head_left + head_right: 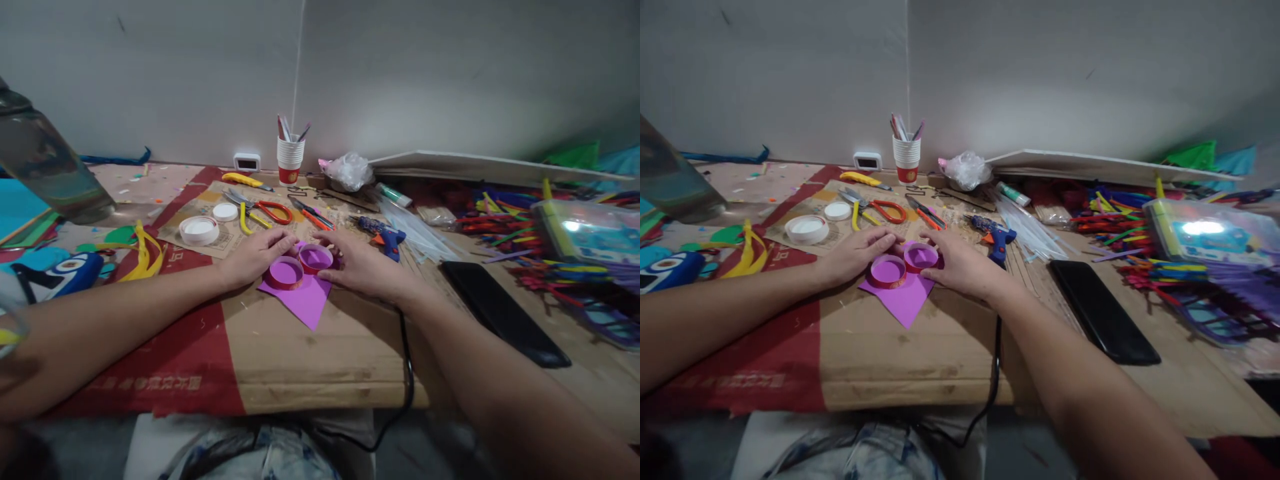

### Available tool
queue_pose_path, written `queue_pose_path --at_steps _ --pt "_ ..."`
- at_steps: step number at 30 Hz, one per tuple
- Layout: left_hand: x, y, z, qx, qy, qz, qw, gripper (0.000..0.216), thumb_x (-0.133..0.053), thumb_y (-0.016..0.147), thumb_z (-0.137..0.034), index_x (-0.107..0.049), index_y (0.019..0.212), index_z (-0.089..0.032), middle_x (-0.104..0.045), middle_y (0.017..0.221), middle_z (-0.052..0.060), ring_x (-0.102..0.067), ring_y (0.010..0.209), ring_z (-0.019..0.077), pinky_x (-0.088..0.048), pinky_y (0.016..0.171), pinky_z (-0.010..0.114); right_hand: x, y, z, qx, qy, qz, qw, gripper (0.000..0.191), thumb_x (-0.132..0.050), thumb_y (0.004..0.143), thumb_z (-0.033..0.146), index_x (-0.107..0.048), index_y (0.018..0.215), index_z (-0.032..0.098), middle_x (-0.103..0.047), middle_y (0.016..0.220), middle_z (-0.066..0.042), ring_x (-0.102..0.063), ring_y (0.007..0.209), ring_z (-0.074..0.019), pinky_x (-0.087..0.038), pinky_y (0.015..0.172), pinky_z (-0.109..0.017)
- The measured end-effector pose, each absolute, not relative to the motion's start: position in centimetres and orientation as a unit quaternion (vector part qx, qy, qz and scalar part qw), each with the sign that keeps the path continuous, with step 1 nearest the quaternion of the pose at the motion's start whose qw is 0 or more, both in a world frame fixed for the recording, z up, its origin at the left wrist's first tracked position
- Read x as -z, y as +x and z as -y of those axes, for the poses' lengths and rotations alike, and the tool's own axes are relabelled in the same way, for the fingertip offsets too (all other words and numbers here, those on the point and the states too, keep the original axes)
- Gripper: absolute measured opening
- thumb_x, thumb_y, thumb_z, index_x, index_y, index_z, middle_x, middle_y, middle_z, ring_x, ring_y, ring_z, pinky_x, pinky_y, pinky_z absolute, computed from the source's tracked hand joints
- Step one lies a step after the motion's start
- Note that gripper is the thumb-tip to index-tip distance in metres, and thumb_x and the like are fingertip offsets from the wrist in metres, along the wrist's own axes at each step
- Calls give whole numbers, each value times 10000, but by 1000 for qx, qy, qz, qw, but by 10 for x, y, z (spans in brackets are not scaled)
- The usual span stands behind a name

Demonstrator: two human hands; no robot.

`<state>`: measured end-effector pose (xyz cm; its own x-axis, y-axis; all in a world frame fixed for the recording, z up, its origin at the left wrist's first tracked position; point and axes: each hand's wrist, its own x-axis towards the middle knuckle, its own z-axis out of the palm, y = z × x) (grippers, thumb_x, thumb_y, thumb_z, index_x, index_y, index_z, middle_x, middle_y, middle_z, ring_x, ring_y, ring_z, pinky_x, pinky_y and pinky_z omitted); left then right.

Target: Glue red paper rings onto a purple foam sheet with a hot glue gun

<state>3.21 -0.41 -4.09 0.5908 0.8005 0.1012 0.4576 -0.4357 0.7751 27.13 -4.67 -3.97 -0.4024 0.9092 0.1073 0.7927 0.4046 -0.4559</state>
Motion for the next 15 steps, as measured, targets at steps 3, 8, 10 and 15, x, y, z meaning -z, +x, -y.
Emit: queue_pose_path --at_steps 3,8,10,15 --pt "41 32 4 -232 818 -387 355 476 -415 995 -576 -672 1048 -179 -722 1049 45 -654 997 210 -483 912 338 41 274 46 -152 -511 827 180 667 -745 817 314 -527 1422 136 -642 1331 -169 -626 1177 -272 -495 986 -404" --pt "46 32 1 -261 785 -396 399 471 -449 966 -596 -656 1024 -177 -727 1019 58 -660 955 217 -504 870 354 45 274 46 -180 -502 819 213 645 -742 796 285 -522 1394 186 -666 1291 -126 -648 1147 -266 -513 972 -403" --pt "47 33 0 -275 774 -390 416 467 -460 957 -596 -655 1006 -174 -725 1007 64 -659 941 218 -506 851 355 47 273 46 -196 -496 814 231 644 -730 808 285 -502 1406 206 -680 1253 -108 -662 1118 -260 -528 948 -401" --pt "45 34 3 -289 770 -389 416 424 -521 937 -572 -654 993 -173 -700 969 38 -629 884 187 -480 799 315 50 273 46 -194 -512 805 229 807 -755 789 286 -403 1512 217 -648 1312 -124 -658 1137 -276 -526 976 -437"
